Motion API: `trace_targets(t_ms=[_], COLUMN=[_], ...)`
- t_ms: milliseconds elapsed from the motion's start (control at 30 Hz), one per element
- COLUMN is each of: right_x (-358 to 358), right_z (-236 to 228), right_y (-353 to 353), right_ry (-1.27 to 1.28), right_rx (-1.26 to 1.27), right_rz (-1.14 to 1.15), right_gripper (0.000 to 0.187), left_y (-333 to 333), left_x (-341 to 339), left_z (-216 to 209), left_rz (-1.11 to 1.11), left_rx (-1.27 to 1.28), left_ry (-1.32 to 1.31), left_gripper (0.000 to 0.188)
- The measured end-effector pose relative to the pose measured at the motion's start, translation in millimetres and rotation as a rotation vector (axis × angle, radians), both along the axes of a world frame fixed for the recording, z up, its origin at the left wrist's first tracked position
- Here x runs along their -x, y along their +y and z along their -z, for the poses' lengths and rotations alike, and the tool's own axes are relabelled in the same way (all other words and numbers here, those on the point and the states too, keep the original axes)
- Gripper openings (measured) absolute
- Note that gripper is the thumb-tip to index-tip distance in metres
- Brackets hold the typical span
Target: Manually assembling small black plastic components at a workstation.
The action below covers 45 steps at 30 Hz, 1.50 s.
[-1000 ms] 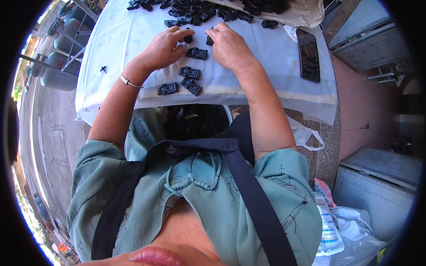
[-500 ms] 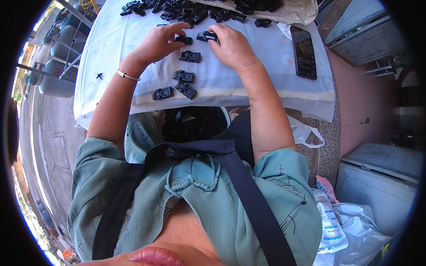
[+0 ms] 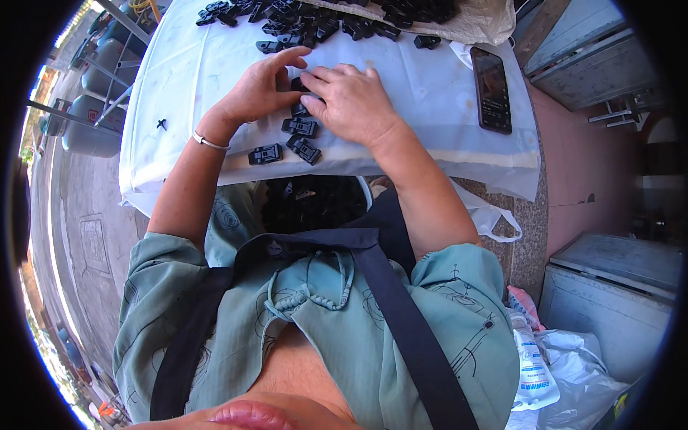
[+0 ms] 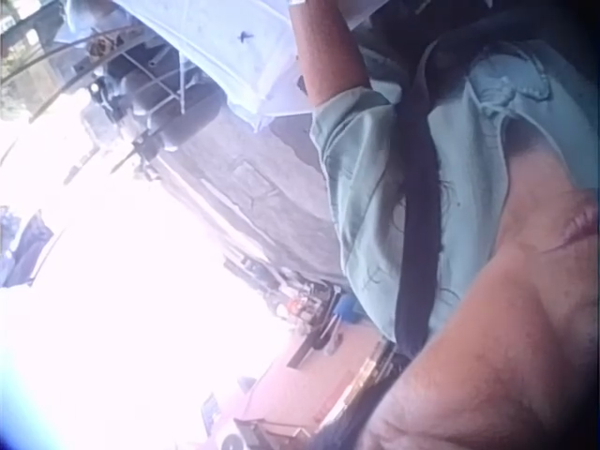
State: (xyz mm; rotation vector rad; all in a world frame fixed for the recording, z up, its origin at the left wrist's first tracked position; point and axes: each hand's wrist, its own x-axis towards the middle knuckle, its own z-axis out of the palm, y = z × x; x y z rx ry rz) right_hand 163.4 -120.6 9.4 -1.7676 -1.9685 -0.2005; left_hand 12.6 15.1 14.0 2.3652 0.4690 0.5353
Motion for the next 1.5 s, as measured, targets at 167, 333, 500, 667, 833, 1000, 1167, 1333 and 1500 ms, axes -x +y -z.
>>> trace_targets(t_ms=[167,333,500,667,833,1000,1167,1333,1500], right_x=[-7.5,-98.4,-93.0,-70.2,-45.0,-26.1,-18.1,-22.1,-25.7], right_z=[6.6,4.5,25.5,17.3,5.9,-0.6,2.5,0.7,1.7], right_y=[1.2,19.9,40.7,31.4,11.0,18.1,16.0,2.2,-2.2], right_ry=[-0.022,0.268,0.015,0.036,-0.016,0.041,0.051,0.067,0.084], right_rx=[-0.045,-0.182,-0.049,-0.027,-0.198,-0.274,-0.141,-0.132,-0.195], right_rz=[0.034,0.368,0.421,0.221,0.218,0.006,0.067,0.022,0.011], right_gripper=[0.035,0.043,0.047,0.045,0.037,0.026,0.018,0.014,0.029], left_y=[26.4,52.4,38.9,18.2,4.8,-7.7,-18.6,-17.0,-34.7], left_x=[-1.4,-46.2,-65.8,-36.2,-10.0,9.6,-17.2,-25.5,-6.8], left_z=[-2.6,6.7,12.6,15.8,10.0,6.7,-8.4,-8.5,-7.6], left_rz=[-0.163,-0.355,-0.272,-0.133,-0.243,-0.228,-0.263,-0.291,-0.278], left_rx=[-0.553,-0.679,-0.739,-0.723,-0.678,-0.593,-0.501,-0.504,-0.384], left_ry=[-0.111,0.134,0.191,0.122,-0.048,-0.116,0.062,0.19,0.187], left_gripper=[0.047,0.057,0.05,0.05,0.059,0.037,0.03,0.027,0.024])
